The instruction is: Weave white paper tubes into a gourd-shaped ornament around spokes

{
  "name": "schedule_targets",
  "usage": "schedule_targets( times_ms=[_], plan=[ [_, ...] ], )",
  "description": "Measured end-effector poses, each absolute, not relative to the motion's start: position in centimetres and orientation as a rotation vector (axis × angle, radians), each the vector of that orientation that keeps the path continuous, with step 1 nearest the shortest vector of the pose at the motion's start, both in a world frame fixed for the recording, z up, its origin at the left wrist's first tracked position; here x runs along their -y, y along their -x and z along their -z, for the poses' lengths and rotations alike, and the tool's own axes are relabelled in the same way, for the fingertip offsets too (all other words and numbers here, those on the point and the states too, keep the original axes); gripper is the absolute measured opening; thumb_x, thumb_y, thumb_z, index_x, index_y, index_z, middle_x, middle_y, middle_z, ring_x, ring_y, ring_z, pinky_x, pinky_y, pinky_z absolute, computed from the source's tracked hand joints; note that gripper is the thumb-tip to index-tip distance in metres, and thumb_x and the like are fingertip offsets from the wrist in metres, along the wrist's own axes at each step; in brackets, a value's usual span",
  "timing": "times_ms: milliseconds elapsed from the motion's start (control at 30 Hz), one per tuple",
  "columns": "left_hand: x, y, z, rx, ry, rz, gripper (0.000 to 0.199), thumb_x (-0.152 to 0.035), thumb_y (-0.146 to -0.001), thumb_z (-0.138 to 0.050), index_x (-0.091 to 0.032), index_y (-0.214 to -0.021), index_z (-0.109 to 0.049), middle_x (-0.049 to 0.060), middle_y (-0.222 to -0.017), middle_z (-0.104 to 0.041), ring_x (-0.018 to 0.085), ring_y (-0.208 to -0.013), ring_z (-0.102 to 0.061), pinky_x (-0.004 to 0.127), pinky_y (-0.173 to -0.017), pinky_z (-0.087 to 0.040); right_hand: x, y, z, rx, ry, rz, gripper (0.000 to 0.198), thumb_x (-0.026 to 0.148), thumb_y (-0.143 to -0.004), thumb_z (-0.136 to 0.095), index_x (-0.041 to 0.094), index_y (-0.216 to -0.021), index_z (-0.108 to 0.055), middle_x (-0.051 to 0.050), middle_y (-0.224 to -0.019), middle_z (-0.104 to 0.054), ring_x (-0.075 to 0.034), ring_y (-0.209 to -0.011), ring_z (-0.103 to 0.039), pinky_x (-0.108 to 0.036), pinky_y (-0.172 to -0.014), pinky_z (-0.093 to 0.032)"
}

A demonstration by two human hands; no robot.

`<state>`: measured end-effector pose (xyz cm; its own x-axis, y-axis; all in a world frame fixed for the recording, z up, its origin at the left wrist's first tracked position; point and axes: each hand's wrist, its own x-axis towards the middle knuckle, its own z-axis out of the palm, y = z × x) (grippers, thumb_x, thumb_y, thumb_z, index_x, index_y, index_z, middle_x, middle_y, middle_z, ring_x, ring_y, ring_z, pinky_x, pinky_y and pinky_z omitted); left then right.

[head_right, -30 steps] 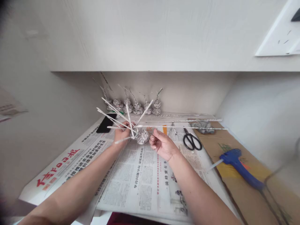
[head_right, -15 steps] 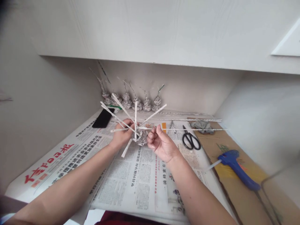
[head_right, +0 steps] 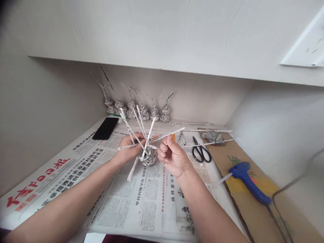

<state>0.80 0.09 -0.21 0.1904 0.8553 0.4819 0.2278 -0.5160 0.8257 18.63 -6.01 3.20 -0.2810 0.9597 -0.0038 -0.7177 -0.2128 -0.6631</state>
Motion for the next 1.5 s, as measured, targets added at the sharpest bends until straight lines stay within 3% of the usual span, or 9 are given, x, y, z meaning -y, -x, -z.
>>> schedule_targets(
  times_ms=[333,667,767,833,967,1067,1167,1300,1500],
  plan=[
    [-0.9,-0.5,0.5,-1.074,-1.823,-1.367,0.018,-0.032,-0.077,-0.064,-0.018,-0.083,-0.073,0.002,-0.070,-0.068,0.013,-0.062,-0.060,0.022,-0.059,-0.047,5.8,-18.2,-2.8,0.776,0.608,-1.683,0.041,0.046,-0.084,-0.065,0.018,-0.062,-0.044,0.006,-0.054,-0.043,-0.006,-0.045,-0.039,-0.016,-0.036,-0.026],
    [-2.7,0.0,1.1,-1.031,-1.685,-1.411,0.021,-0.034,-0.073,-0.065,-0.015,-0.077,-0.071,0.002,-0.068,-0.069,0.013,-0.061,-0.060,0.023,-0.059,-0.046,7.3,-15.8,-1.7,1.218,0.943,-1.686,0.032,0.048,-0.080,-0.069,0.019,-0.074,-0.057,0.004,-0.059,-0.056,-0.009,-0.048,-0.053,-0.019,-0.040,-0.030],
    [-3.2,0.1,1.4,-1.039,-1.661,-1.426,0.020,-0.033,-0.073,-0.064,-0.015,-0.076,-0.072,0.002,-0.066,-0.068,0.013,-0.059,-0.059,0.022,-0.057,-0.045,9.7,-12.9,-0.7,1.595,1.180,-1.545,0.037,0.055,-0.081,-0.063,0.018,-0.073,-0.060,0.001,-0.059,-0.059,-0.011,-0.050,-0.053,-0.022,-0.044,-0.033],
    [-3.4,0.2,1.5,-1.044,-1.653,-1.432,0.019,-0.033,-0.072,-0.065,-0.015,-0.075,-0.072,0.002,-0.066,-0.068,0.013,-0.059,-0.058,0.022,-0.056,-0.044,11.9,-10.6,0.0,1.886,1.218,-1.321,0.041,0.054,-0.076,-0.069,0.018,-0.061,-0.055,0.004,-0.054,-0.052,-0.008,-0.049,-0.045,-0.023,-0.047,-0.031],
    [-2.9,0.0,1.1,-1.036,-1.654,-1.430,0.020,-0.034,-0.072,-0.065,-0.015,-0.072,-0.071,0.002,-0.066,-0.068,0.013,-0.060,-0.058,0.022,-0.057,-0.043,14.9,-8.2,0.0,2.332,0.788,-1.095,0.043,0.046,-0.076,-0.072,0.018,-0.053,-0.048,0.006,-0.052,-0.047,-0.008,-0.054,-0.042,-0.025,-0.056,-0.032],
    [-2.1,-0.3,0.6,-1.033,-1.702,-1.430,0.018,-0.032,-0.074,-0.064,-0.015,-0.073,-0.070,0.002,-0.068,-0.069,0.013,-0.062,-0.059,0.023,-0.060,-0.044,13.9,-10.0,-1.3,2.180,1.017,-1.009,0.036,0.044,-0.084,-0.063,0.020,-0.059,-0.054,0.003,-0.058,-0.052,-0.011,-0.056,-0.047,-0.026,-0.057,-0.035],
    [-1.2,-0.4,0.1,-1.029,-1.785,-1.434,0.016,-0.028,-0.078,-0.060,-0.015,-0.077,-0.070,0.003,-0.073,-0.070,0.014,-0.067,-0.060,0.024,-0.066,-0.045,11.1,-13.6,-2.0,1.854,1.270,-1.017,0.020,0.042,-0.088,-0.058,0.023,-0.084,-0.061,0.000,-0.075,-0.064,-0.014,-0.063,-0.055,-0.027,-0.058,-0.041],
    [-0.4,-0.6,-0.2,-1.065,-1.920,-1.404,0.015,-0.026,-0.083,-0.057,-0.017,-0.080,-0.068,0.002,-0.074,-0.069,0.013,-0.069,-0.060,0.024,-0.068,-0.044,8.3,-16.5,-1.0,1.549,1.479,-0.886,0.030,0.051,-0.080,-0.064,0.022,-0.079,-0.057,0.001,-0.069,-0.061,-0.013,-0.055,-0.054,-0.028,-0.054,-0.044],
    [0.4,-1.0,-0.6,-1.072,-1.983,-1.378,0.016,-0.029,-0.083,-0.058,-0.017,-0.075,-0.065,0.000,-0.066,-0.063,0.011,-0.062,-0.054,0.022,-0.063,-0.041,7.4,-15.2,0.8,1.226,1.253,-1.063,0.043,0.048,-0.070,-0.075,0.022,-0.098,-0.056,-0.002,-0.091,-0.065,-0.013,-0.063,-0.061,-0.026,-0.056,-0.051]
  ],
)
